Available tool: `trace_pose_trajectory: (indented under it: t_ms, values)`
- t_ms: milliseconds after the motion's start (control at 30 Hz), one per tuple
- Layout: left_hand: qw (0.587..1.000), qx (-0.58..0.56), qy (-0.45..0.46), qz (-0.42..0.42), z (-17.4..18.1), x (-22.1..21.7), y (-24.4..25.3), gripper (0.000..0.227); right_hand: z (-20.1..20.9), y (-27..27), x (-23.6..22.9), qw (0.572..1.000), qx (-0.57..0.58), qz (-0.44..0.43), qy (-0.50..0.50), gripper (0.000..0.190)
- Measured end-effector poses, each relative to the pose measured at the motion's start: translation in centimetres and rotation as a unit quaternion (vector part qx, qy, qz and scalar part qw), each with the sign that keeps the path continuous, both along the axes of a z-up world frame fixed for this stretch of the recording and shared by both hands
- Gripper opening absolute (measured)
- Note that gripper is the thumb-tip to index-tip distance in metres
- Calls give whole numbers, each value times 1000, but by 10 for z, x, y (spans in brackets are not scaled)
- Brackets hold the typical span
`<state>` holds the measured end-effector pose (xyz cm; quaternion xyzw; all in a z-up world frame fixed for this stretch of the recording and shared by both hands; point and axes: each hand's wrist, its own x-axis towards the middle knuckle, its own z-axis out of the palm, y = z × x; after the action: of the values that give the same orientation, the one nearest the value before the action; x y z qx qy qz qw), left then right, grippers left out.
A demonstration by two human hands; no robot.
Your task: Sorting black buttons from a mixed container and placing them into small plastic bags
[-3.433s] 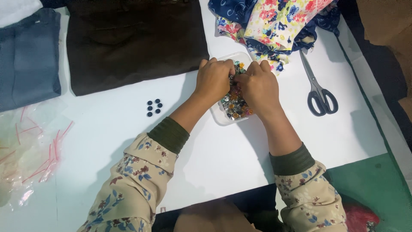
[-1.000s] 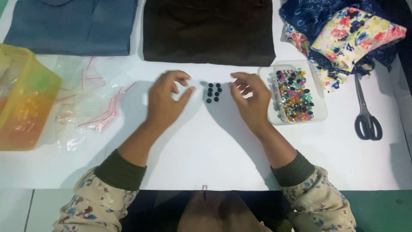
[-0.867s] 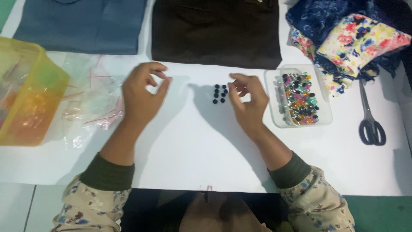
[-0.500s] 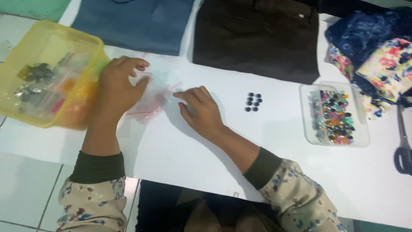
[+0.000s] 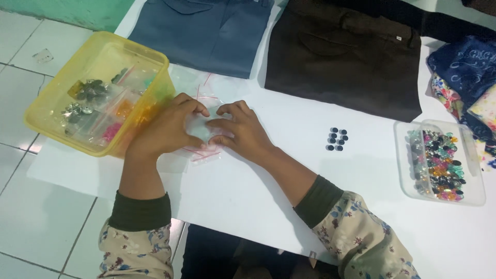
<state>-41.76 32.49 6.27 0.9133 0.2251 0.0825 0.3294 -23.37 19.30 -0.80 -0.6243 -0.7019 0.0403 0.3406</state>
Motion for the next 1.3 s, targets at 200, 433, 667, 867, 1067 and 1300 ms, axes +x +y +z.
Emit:
trace_pose_trajectory:
  t_ms: [200,433,667,867,1067,1300]
  values:
    - [996,48,4,81,-25,7,5,30,-4,12,-3,999,-28,-44,-10,18]
    - [993,51,-73,82,-19,7,4,12,-5,12,0,999,5,-47,-23,8]
    - [962,133,-236,32,-12,17,-2,7,-1,9,2,992,90,-58,71,11]
    - [922,158,-353,17,-13,30,-10,7,16,4,-4,970,174,-44,167,30]
    - [885,148,-440,43,-12,40,-29,8,11,3,3,956,189,-36,222,14]
    - [861,176,-462,121,-12,37,-29,11,24,-2,17,889,121,-46,438,8]
